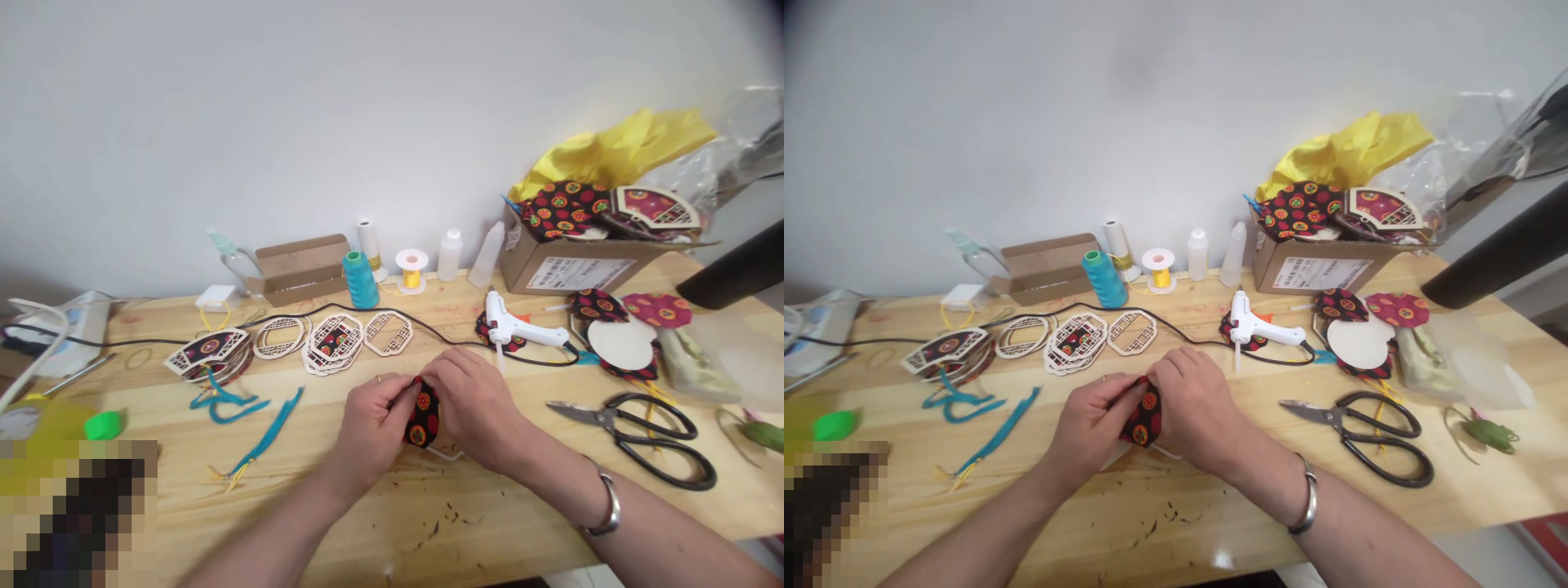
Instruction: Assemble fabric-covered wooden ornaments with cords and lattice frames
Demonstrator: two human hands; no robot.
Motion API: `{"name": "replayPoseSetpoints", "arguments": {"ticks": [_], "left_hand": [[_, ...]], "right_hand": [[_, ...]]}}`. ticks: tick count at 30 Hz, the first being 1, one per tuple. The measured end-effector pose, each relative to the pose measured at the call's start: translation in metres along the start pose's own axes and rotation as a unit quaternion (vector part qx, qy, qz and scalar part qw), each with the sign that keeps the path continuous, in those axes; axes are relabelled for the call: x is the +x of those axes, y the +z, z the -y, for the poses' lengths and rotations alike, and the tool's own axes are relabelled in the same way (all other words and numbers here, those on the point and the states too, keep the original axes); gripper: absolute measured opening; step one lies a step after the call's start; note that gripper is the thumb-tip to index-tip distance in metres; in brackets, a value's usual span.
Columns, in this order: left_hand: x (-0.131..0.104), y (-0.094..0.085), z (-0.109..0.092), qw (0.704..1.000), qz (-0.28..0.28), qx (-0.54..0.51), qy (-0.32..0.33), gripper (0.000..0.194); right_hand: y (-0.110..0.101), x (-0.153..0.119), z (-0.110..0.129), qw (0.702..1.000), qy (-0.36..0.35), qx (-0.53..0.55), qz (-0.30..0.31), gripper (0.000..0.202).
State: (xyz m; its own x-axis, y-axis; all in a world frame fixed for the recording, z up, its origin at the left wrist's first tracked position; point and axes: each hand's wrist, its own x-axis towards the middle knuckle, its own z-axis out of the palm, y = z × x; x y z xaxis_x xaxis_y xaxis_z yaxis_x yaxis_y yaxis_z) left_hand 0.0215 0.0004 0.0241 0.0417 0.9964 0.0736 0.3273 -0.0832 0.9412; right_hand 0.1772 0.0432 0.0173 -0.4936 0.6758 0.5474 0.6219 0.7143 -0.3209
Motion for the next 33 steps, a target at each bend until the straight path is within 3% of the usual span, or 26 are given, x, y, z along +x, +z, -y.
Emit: {"name": "replayPoseSetpoints", "arguments": {"ticks": [3, 5, 7, 10, 15, 23, 33], "left_hand": [[-0.003, 0.001, 0.0, 0.999, -0.011, -0.027, -0.02, 0.015], [-0.003, 0.002, 0.001, 0.995, -0.016, -0.066, -0.074, 0.014], [0.0, 0.001, 0.002, 0.98, -0.023, -0.127, -0.153, 0.018], [0.005, 0.001, 0.005, 0.95, -0.035, -0.208, -0.229, 0.026], [0.007, 0.001, 0.006, 0.957, -0.027, -0.221, -0.187, 0.026], [0.007, 0.001, 0.001, 0.982, -0.01, -0.141, -0.128, 0.019], [0.005, 0.002, 0.0, 0.996, 0.006, -0.058, -0.064, 0.017]], "right_hand": [[-0.009, 0.007, -0.018, 0.993, 0.113, 0.026, -0.026, 0.021], [-0.015, 0.011, -0.027, 0.975, 0.198, 0.095, -0.029, 0.018], [-0.018, 0.013, -0.029, 0.964, 0.212, 0.157, -0.029, 0.016], [-0.015, 0.01, -0.021, 0.971, 0.134, 0.194, -0.025, 0.018], [-0.006, 0.004, -0.008, 0.989, -0.017, 0.144, -0.021, 0.014], [-0.005, 0.004, -0.009, 0.996, -0.061, 0.064, -0.009, 0.018], [-0.007, 0.0, -0.007, 0.991, -0.114, -0.017, 0.061, 0.021]]}}
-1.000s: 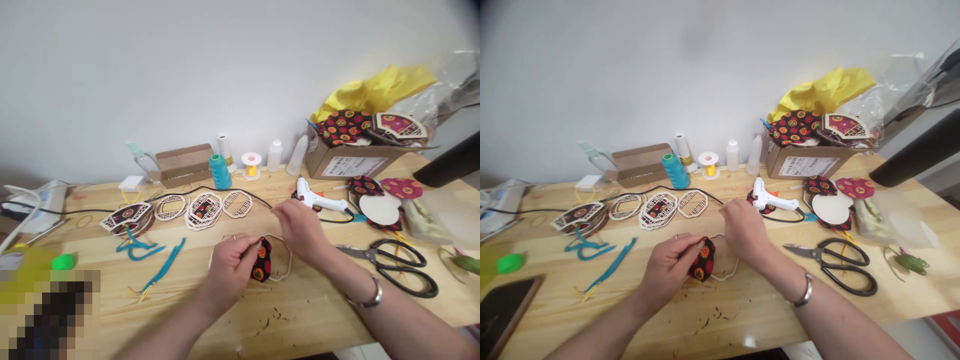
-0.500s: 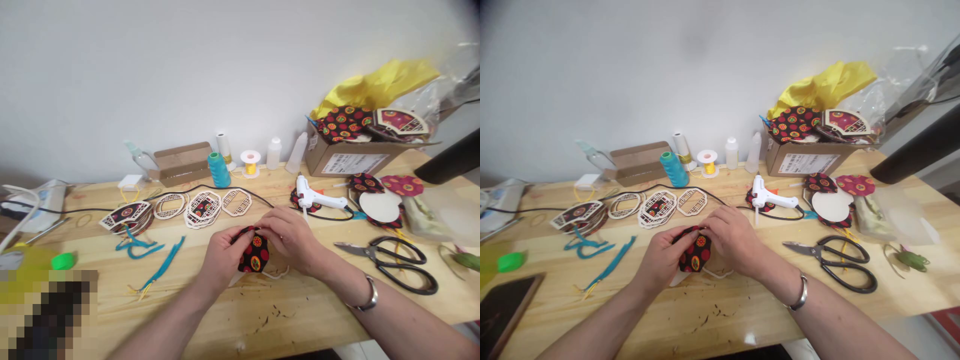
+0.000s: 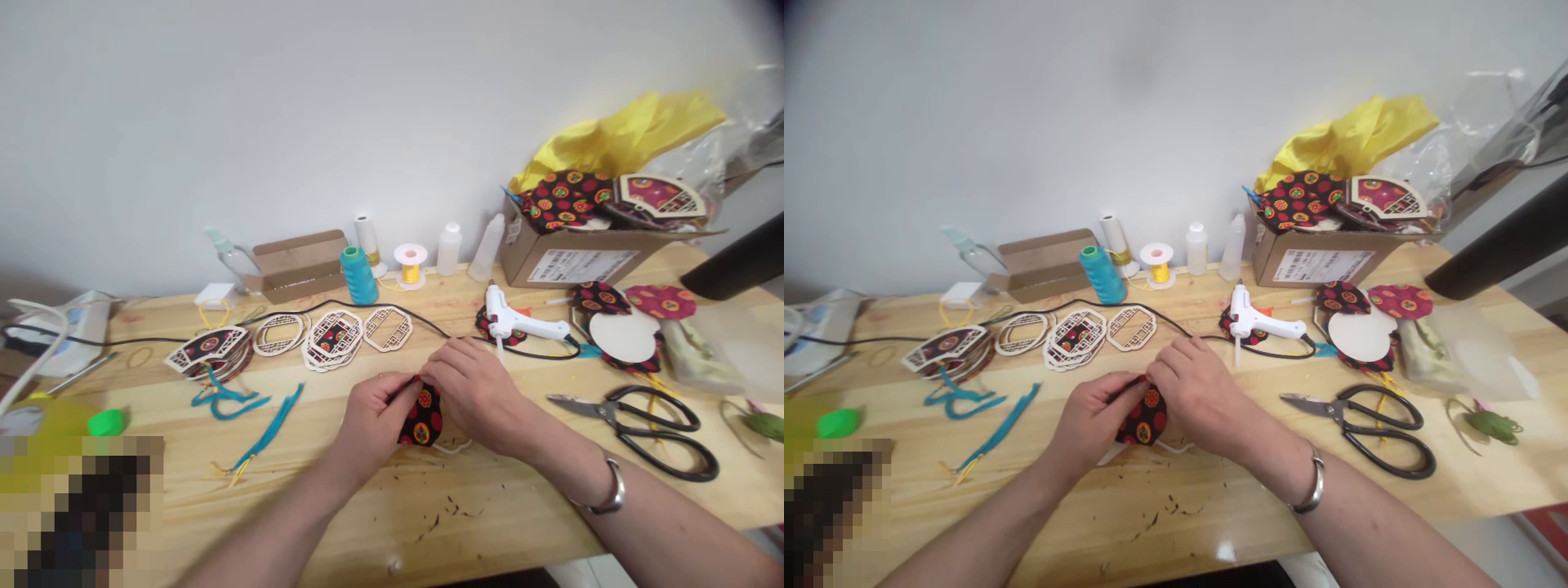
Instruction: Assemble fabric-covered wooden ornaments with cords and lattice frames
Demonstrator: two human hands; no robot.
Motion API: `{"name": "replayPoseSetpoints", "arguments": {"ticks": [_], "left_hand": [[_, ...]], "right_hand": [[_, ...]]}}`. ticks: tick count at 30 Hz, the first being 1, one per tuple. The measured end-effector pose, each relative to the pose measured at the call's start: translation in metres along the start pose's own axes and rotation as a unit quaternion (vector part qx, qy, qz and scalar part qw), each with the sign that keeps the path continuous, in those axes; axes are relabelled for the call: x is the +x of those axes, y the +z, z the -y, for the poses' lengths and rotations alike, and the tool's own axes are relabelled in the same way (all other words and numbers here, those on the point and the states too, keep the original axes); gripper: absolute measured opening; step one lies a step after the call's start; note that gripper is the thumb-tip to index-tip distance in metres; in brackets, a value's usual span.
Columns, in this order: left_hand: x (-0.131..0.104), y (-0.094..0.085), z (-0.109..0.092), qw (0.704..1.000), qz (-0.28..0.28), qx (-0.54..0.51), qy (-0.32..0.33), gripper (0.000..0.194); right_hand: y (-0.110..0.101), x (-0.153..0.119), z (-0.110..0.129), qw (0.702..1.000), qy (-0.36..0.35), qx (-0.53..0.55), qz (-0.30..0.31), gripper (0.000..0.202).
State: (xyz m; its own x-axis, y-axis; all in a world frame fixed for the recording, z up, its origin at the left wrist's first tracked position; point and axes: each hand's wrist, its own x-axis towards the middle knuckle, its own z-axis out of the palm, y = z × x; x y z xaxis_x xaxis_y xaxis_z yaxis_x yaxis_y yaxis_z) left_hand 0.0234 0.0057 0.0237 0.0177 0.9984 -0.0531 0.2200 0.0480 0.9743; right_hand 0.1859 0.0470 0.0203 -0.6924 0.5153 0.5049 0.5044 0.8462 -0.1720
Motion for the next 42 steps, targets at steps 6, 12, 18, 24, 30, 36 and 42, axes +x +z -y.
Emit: {"name": "replayPoseSetpoints", "arguments": {"ticks": [6, 12, 18, 24, 30, 36, 42], "left_hand": [[-0.002, 0.0, 0.002, 1.0, 0.004, 0.001, -0.005, 0.018], [-0.003, 0.001, 0.001, 0.98, -0.012, -0.138, -0.141, 0.023], [0.0, 0.001, 0.002, 0.947, -0.027, -0.26, -0.19, 0.028], [0.0, 0.0, 0.002, 0.95, -0.021, -0.256, -0.178, 0.026], [0.0, 0.0, 0.004, 0.973, -0.009, -0.193, -0.13, 0.024], [-0.001, -0.001, 0.006, 0.985, -0.002, -0.14, -0.098, 0.023], [0.0, 0.0, 0.002, 0.991, 0.003, -0.11, -0.073, 0.021]], "right_hand": [[0.008, 0.0, -0.002, 0.998, 0.053, -0.006, -0.021, 0.018], [-0.008, 0.007, -0.015, 0.961, 0.229, 0.13, -0.089, 0.017], [-0.012, 0.007, -0.014, 0.903, 0.277, 0.322, -0.059, 0.015], [-0.006, 0.005, -0.012, 0.894, 0.256, 0.364, -0.055, 0.015], [-0.006, 0.006, -0.008, 0.945, 0.155, 0.279, -0.071, 0.015], [-0.003, 0.004, -0.008, 0.972, 0.108, 0.2, -0.065, 0.016], [-0.001, 0.004, -0.007, 0.983, 0.081, 0.158, -0.047, 0.02]]}}
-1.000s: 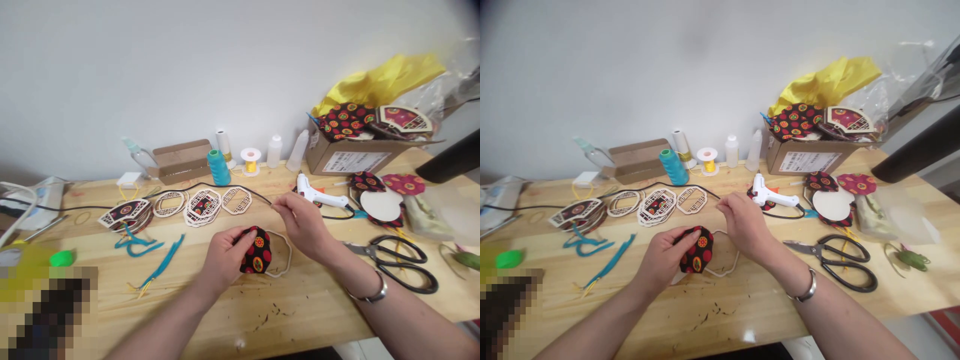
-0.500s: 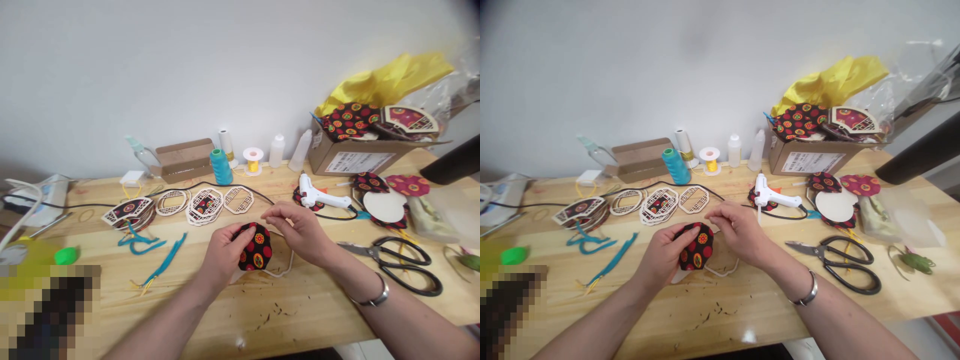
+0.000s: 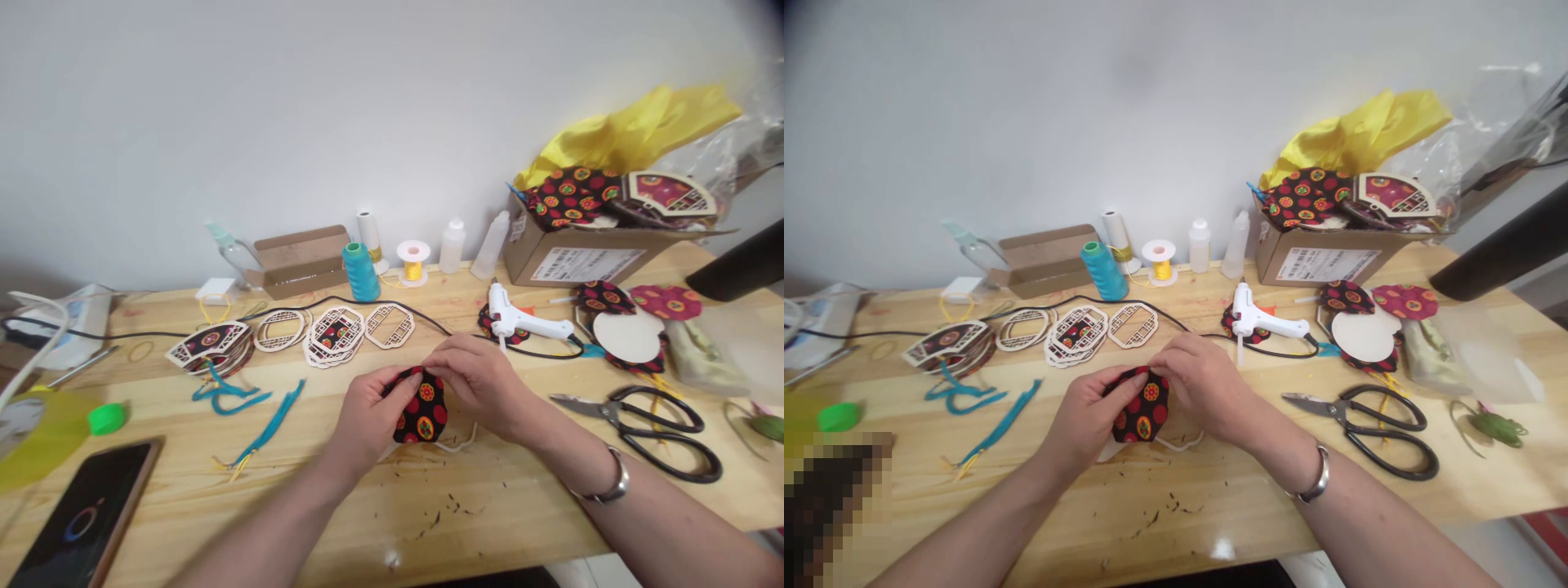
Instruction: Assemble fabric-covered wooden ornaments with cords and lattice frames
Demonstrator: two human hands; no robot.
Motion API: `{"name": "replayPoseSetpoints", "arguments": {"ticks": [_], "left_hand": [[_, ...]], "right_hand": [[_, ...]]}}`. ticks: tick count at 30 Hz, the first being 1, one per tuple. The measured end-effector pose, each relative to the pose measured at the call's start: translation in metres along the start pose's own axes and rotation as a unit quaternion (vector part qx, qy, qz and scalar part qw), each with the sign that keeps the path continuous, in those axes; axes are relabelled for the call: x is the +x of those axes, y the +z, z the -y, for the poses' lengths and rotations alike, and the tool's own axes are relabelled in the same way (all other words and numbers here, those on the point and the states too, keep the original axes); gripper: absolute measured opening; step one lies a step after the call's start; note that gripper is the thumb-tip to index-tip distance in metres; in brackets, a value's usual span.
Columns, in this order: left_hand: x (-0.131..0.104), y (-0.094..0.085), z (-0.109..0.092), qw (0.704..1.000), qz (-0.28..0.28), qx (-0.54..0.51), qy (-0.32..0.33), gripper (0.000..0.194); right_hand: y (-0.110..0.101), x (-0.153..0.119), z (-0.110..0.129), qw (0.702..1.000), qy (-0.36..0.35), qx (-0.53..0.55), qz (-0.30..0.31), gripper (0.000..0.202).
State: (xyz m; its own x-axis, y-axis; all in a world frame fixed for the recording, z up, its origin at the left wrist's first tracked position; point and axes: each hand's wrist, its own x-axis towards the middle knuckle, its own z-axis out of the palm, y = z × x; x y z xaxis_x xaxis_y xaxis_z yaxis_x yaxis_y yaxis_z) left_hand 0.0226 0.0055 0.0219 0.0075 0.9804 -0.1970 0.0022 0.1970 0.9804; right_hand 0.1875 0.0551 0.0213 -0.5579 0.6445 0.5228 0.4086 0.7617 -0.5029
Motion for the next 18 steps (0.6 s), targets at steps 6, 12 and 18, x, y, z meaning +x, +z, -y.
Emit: {"name": "replayPoseSetpoints", "arguments": {"ticks": [6, 12, 18], "left_hand": [[-0.0006, 0.0001, -0.0017, 0.998, 0.0, 0.053, 0.024, 0.023], [-0.0011, -0.0003, 0.0021, 0.989, -0.011, 0.124, 0.079, 0.021], [-0.003, -0.0007, 0.004, 0.974, 0.005, 0.177, 0.139, 0.023]], "right_hand": [[0.0003, -0.0001, -0.0007, 1.0, -0.023, -0.015, 0.003, 0.019], [0.0018, -0.0036, -0.004, 0.998, -0.042, -0.039, 0.02, 0.017], [-0.0018, -0.0038, 0.0035, 0.989, -0.064, -0.111, 0.078, 0.022]]}}
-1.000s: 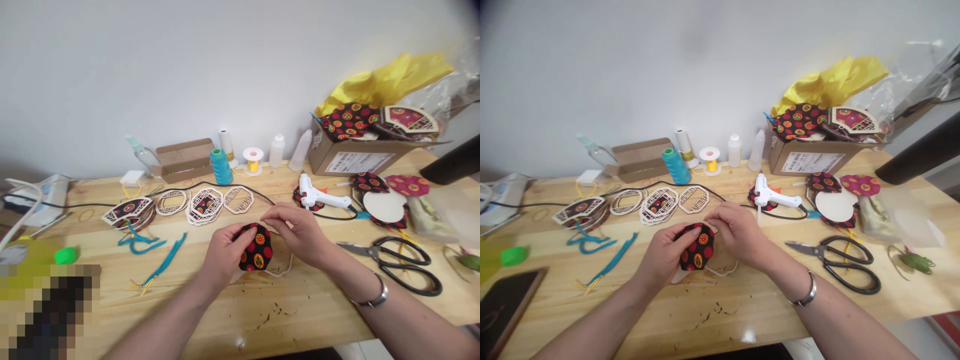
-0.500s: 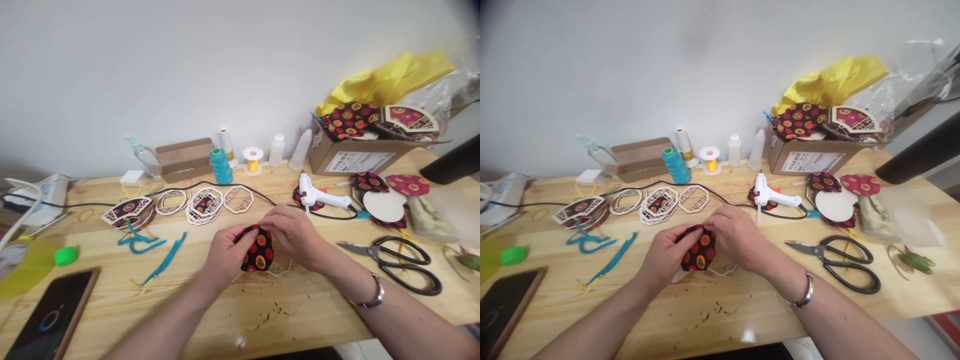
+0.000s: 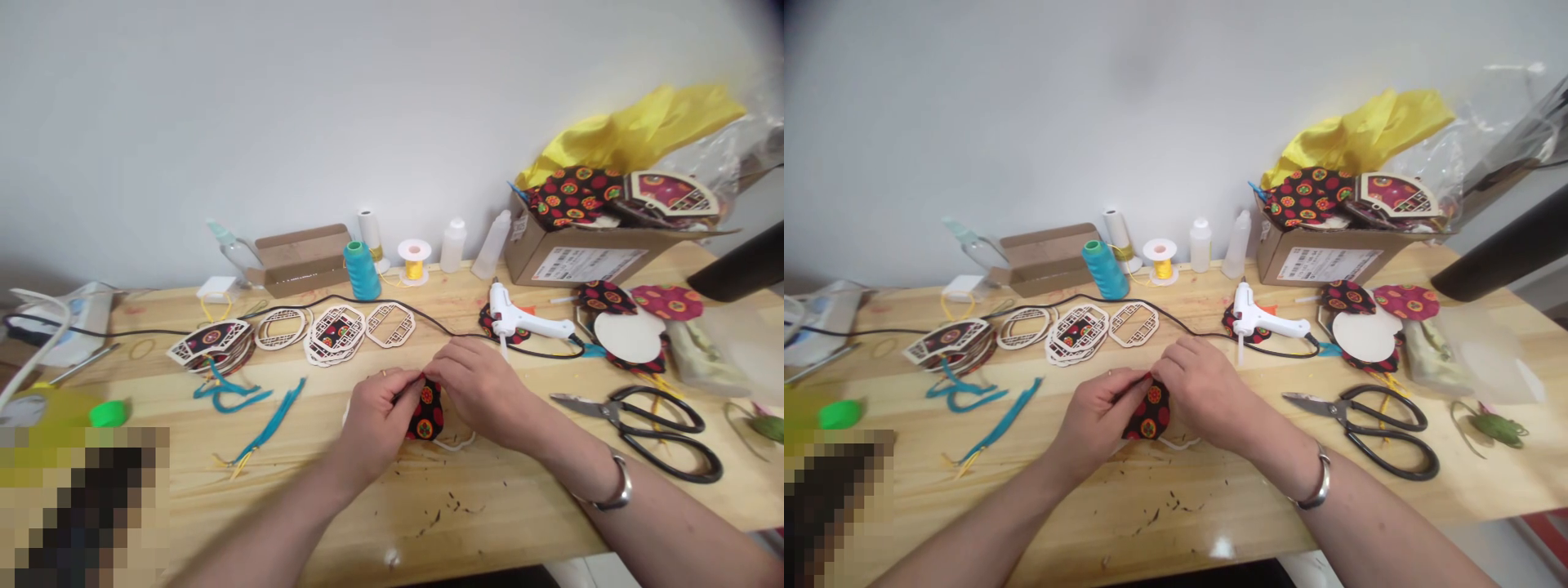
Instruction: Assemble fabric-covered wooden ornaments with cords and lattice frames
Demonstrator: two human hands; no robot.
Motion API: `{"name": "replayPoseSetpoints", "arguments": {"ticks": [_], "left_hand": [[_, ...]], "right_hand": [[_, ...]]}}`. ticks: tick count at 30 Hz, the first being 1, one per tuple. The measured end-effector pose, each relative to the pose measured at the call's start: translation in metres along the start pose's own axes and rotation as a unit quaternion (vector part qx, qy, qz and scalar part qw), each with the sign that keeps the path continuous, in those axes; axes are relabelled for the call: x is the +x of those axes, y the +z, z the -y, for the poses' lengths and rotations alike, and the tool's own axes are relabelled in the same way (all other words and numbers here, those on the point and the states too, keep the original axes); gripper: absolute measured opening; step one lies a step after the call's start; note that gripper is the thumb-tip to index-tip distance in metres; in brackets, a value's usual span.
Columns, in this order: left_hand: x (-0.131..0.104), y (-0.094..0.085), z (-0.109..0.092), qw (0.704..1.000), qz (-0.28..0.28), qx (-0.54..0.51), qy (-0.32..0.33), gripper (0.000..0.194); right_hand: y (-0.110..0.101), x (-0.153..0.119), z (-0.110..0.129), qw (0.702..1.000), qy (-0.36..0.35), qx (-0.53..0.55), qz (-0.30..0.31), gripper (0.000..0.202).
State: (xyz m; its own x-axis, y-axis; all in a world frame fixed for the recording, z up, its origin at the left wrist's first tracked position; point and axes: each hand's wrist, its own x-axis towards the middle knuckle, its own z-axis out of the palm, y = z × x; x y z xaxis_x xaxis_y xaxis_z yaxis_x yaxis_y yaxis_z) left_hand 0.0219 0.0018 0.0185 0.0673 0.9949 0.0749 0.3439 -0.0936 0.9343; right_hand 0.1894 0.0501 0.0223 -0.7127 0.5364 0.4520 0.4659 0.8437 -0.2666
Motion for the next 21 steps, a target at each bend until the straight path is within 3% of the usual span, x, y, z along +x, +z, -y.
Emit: {"name": "replayPoseSetpoints", "arguments": {"ticks": [6, 9, 11, 15, 18, 21], "left_hand": [[0.0, 0.0, -0.001, 1.0, 0.004, 0.013, 0.009, 0.023], [-0.001, 0.0, -0.002, 1.0, -0.009, -0.01, -0.01, 0.021], [0.0, 0.0, -0.003, 0.996, -0.028, -0.052, -0.064, 0.017], [0.004, -0.001, -0.003, 0.954, -0.043, -0.206, -0.214, 0.024], [0.006, -0.001, -0.004, 0.915, -0.053, -0.312, -0.251, 0.026], [0.006, 0.0, -0.006, 0.902, -0.052, -0.343, -0.255, 0.026]], "right_hand": [[0.004, 0.0, 0.006, 0.999, 0.011, -0.044, -0.001, 0.024], [0.005, 0.001, 0.001, 0.997, 0.072, -0.026, -0.014, 0.022], [0.002, 0.002, -0.004, 0.987, 0.148, 0.038, -0.043, 0.02], [-0.008, 0.004, -0.015, 0.924, 0.288, 0.236, -0.086, 0.014], [-0.011, 0.005, -0.017, 0.895, 0.302, 0.324, -0.05, 0.017], [-0.01, 0.005, -0.013, 0.905, 0.273, 0.326, -0.023, 0.022]]}}
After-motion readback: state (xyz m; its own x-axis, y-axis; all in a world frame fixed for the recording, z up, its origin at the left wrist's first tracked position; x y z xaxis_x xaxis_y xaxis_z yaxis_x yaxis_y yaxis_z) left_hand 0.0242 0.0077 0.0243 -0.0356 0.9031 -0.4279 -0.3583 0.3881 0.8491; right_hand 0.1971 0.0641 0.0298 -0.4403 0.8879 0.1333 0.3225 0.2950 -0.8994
